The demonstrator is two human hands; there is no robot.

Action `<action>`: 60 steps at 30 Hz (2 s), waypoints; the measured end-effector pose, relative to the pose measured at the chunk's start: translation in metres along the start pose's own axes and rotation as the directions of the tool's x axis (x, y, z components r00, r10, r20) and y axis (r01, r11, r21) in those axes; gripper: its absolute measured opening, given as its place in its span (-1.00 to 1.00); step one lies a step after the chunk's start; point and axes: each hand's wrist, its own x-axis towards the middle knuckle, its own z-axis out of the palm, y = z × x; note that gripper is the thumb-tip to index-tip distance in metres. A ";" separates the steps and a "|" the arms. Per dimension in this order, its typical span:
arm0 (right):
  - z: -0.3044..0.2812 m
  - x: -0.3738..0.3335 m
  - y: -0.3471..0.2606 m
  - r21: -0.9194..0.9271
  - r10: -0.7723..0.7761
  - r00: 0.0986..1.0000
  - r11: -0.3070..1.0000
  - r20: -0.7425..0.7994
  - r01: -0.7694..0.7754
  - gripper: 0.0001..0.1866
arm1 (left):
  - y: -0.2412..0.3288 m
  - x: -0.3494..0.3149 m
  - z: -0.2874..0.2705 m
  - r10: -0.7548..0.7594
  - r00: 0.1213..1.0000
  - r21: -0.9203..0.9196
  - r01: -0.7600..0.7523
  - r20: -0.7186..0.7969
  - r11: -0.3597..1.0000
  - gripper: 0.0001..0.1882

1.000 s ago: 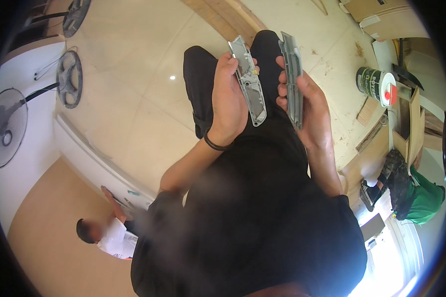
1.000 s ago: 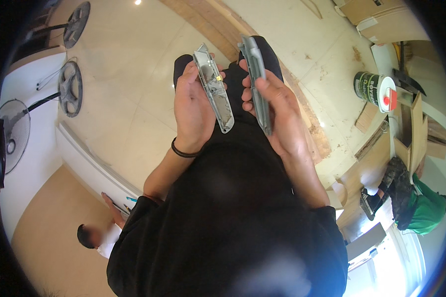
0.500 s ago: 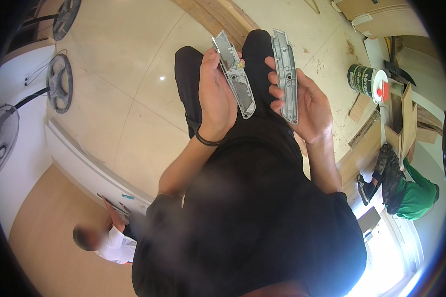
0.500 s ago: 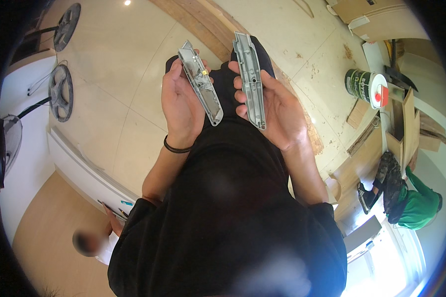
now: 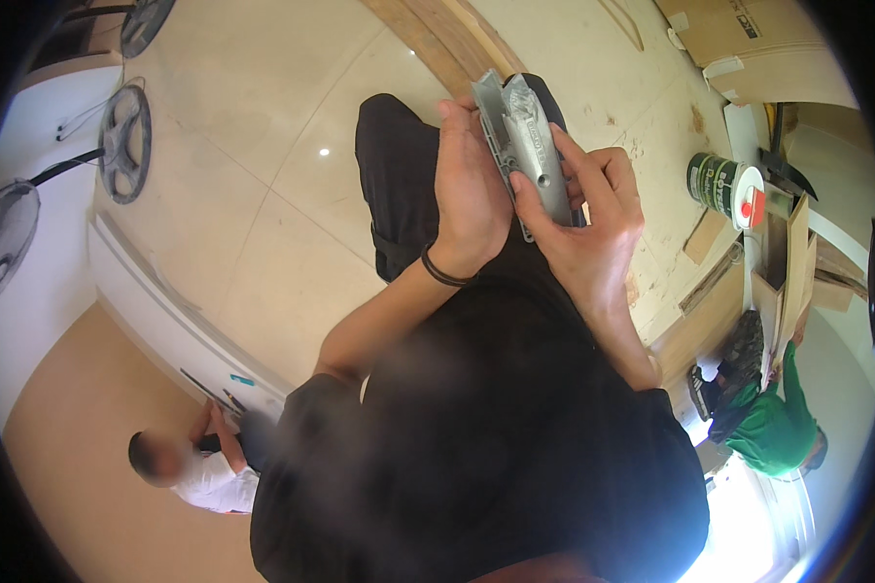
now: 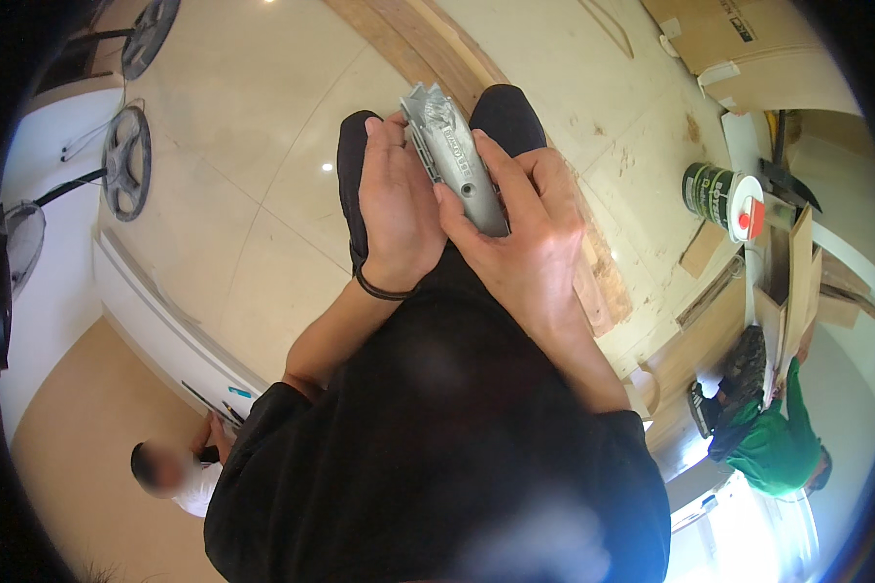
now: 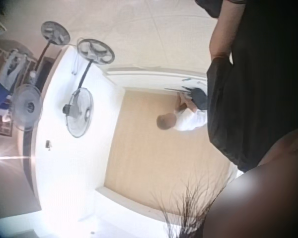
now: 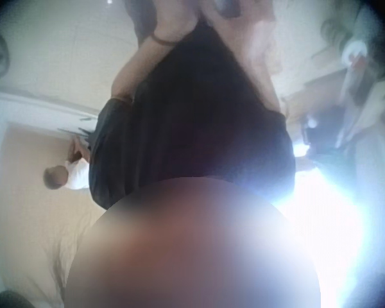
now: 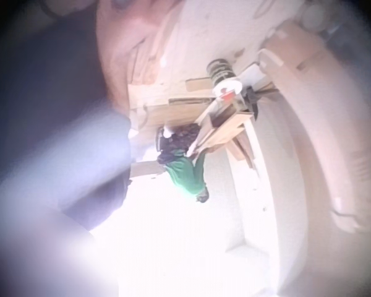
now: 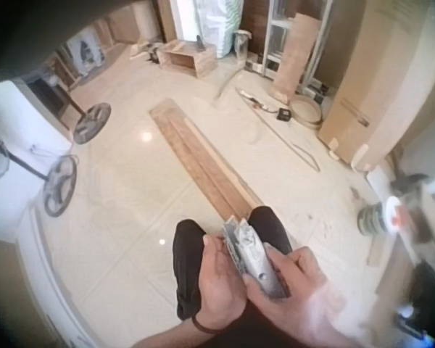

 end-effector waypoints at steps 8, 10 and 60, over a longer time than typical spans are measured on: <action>0.006 0.009 -0.001 -0.010 -0.028 0.999 1.000 0.021 0.028 -0.49 | 0.000 0.007 0.004 -0.065 0.996 -0.049 0.068 0.061 0.997 -0.32; 0.001 0.011 -0.001 0.111 0.030 0.998 0.993 0.058 -0.036 -0.49 | -0.003 0.009 0.003 -0.074 0.997 -0.082 0.077 0.033 0.994 -0.33; 0.015 0.005 0.008 -0.008 -0.004 0.985 1.000 -0.172 0.003 -0.49 | -0.018 0.012 0.012 0.078 0.993 -0.104 -0.070 0.083 0.992 -0.43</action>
